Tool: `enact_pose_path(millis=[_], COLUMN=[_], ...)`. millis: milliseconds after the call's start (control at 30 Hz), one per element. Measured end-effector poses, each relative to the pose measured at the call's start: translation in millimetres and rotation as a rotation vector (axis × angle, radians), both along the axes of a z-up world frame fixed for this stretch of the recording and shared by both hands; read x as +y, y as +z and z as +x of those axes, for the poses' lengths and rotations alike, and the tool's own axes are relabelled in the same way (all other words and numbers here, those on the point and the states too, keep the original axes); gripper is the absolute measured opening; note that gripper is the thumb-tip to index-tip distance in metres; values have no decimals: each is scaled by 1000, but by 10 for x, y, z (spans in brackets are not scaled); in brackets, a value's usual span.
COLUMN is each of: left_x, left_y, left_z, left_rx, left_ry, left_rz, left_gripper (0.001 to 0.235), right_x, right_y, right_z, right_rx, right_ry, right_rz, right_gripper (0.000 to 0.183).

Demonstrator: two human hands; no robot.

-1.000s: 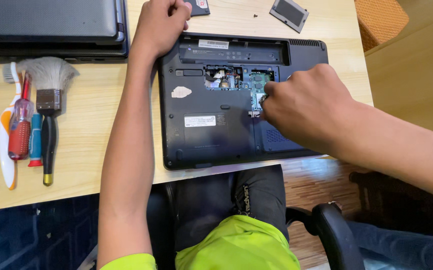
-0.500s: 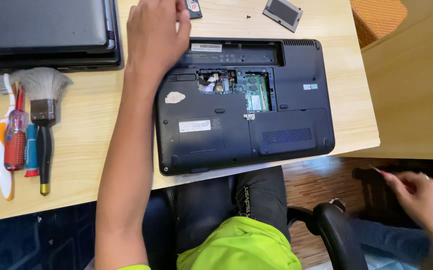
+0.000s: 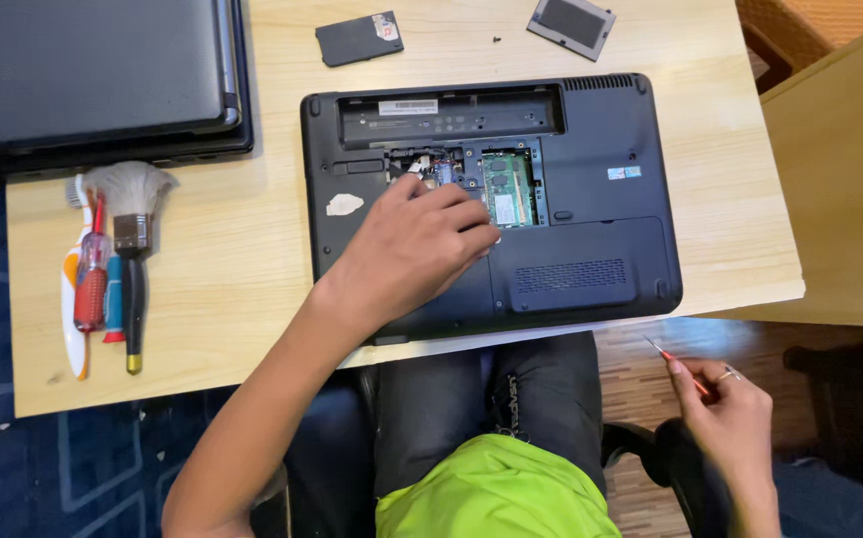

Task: The person uses a screwdriver to remove screws from the bottom cover of a laptop. They then lift off the cover and remove internal components, including a hard drive and a battery, placing them on the table.

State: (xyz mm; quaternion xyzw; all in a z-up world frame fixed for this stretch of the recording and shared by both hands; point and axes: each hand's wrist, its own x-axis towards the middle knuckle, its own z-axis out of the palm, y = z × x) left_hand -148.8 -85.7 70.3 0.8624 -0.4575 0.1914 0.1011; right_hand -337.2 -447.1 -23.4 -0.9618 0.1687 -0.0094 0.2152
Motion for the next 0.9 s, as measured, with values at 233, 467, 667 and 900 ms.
enact_pose_path(millis=[233,467,667,900], left_x=[-90,-241,-328,-427], left_y=[57,102,-104,-16], left_z=[34,40,37,-85], left_rx=[-176,-77,-38,132], left_ry=[-46,-20,54,181], left_rz=[134,239,223,341], left_gripper=[19,9,8,14], right_x=[430,749,889,899], right_y=[359,544,658,672], right_z=[488,1200,1294,1283], right_rx=[-617,-769,-725,-746], right_ry=[240,407,385,396], right_rz=[203,382,385,378], right_gripper=[15,15,6,9])
